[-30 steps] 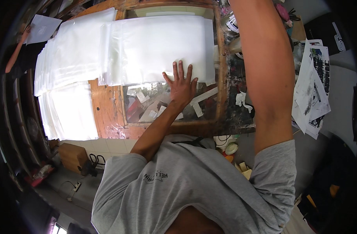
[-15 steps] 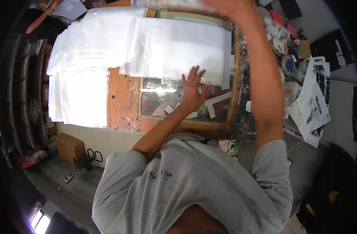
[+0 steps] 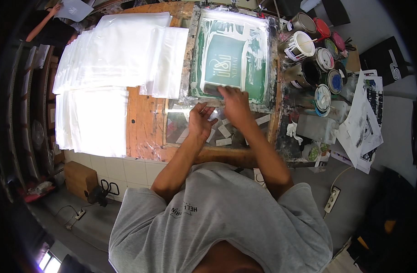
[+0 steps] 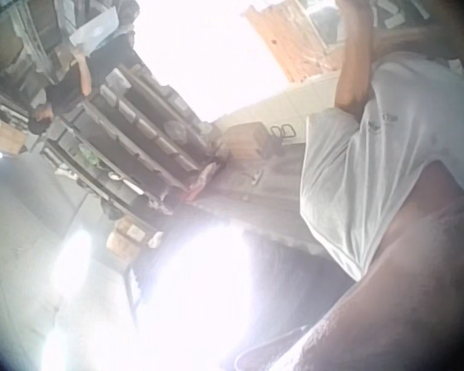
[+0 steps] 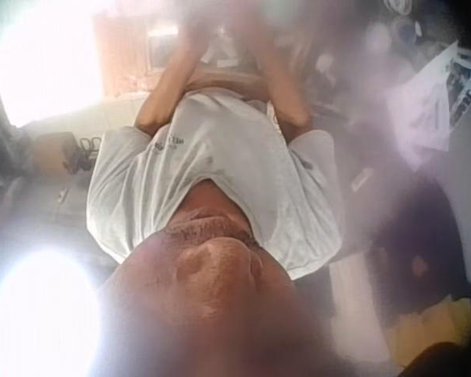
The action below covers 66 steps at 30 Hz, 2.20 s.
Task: The person performs screen printing on white tote bags. They place a bag on the press, pull ink across the screen with a squeegee, lift the screen, and remove the printed bag. This cycle repeats for multiple bags.
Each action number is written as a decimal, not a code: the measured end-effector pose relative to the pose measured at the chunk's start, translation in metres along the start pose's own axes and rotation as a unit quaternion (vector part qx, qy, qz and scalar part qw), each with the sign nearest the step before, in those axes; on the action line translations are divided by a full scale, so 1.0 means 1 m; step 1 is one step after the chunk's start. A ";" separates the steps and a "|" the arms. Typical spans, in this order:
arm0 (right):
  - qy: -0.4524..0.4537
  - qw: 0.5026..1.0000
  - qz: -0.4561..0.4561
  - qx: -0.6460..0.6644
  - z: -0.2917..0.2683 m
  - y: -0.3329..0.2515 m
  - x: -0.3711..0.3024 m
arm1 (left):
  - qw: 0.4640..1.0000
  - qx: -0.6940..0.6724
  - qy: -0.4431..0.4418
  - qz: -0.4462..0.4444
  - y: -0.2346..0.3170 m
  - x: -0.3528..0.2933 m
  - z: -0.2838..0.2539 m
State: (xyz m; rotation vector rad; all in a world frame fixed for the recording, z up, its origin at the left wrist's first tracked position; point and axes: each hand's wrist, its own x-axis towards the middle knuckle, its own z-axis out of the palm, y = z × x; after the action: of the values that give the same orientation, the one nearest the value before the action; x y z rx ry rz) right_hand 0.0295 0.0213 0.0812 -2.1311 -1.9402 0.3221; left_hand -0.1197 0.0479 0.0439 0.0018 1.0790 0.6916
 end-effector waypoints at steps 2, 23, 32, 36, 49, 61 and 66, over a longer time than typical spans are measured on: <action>0.035 0.997 -0.017 -0.061 0.012 -0.006 -0.015 | 1.000 0.003 -0.007 0.006 -0.004 0.004 -0.004; 0.064 0.993 0.001 -0.097 0.007 0.092 0.176 | 0.998 0.064 -0.014 0.012 -0.001 0.003 -0.009; -0.013 0.999 -0.036 0.019 -0.083 -0.009 0.012 | 0.988 0.102 -0.079 0.079 0.025 -0.027 0.014; 0.066 0.996 -0.053 -0.022 -0.125 -0.024 0.026 | 0.974 0.075 -0.172 0.131 0.052 -0.056 0.053; 0.098 0.991 -0.088 -0.025 -0.275 -0.010 0.157 | 0.434 0.677 0.248 0.540 0.116 0.124 0.046; 0.131 0.990 0.026 -0.043 -0.315 -0.017 0.197 | 0.270 0.562 0.526 0.579 0.282 0.046 0.032; 0.127 0.992 -0.017 -0.014 -0.312 0.001 0.194 | 0.627 0.525 -0.007 0.576 0.085 0.086 0.080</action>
State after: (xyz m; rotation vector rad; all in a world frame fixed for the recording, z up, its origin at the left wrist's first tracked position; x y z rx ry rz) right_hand 0.1487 0.2054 0.3760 -2.0404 -1.8407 0.0144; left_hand -0.0743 0.1858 0.0422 1.8743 1.2590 1.0512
